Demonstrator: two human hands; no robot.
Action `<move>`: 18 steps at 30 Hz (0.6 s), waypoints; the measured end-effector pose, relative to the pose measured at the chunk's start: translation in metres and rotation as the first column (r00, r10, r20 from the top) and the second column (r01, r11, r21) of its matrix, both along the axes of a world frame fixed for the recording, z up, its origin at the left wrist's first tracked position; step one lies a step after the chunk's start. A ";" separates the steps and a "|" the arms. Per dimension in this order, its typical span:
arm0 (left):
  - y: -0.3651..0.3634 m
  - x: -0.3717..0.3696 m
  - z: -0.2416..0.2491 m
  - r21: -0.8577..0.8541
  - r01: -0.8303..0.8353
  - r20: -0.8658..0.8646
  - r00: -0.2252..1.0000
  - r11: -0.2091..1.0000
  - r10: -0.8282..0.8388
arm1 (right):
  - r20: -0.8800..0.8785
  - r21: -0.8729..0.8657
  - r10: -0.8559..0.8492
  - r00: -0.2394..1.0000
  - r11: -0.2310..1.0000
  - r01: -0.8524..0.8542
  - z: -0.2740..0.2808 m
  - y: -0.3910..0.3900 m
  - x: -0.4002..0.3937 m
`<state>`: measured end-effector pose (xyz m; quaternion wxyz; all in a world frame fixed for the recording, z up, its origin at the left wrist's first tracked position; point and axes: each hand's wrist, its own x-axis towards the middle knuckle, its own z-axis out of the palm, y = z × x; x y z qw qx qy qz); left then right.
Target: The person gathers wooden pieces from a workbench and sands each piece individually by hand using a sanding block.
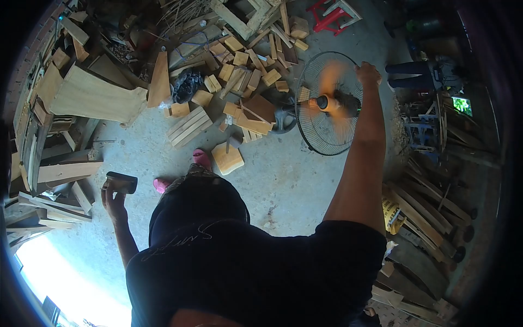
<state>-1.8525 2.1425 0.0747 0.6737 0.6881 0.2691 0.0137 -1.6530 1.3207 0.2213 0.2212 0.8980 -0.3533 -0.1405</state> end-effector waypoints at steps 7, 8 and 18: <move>0.006 0.005 -0.004 0.337 0.153 0.061 0.981 0.929 -0.183 | 0.047 0.000 -0.051 0.998 0.999 0.051 0.004 0.021 -0.009; 0.010 0.005 -0.005 0.336 0.155 0.063 0.980 0.929 -0.186 | 0.072 -0.013 -0.056 0.996 0.998 0.057 0.007 0.027 -0.012; 0.053 0.004 -0.036 0.129 0.168 0.113 0.977 0.977 -0.183 | 0.214 0.110 0.417 0.883 0.888 -0.446 -0.013 0.232 0.019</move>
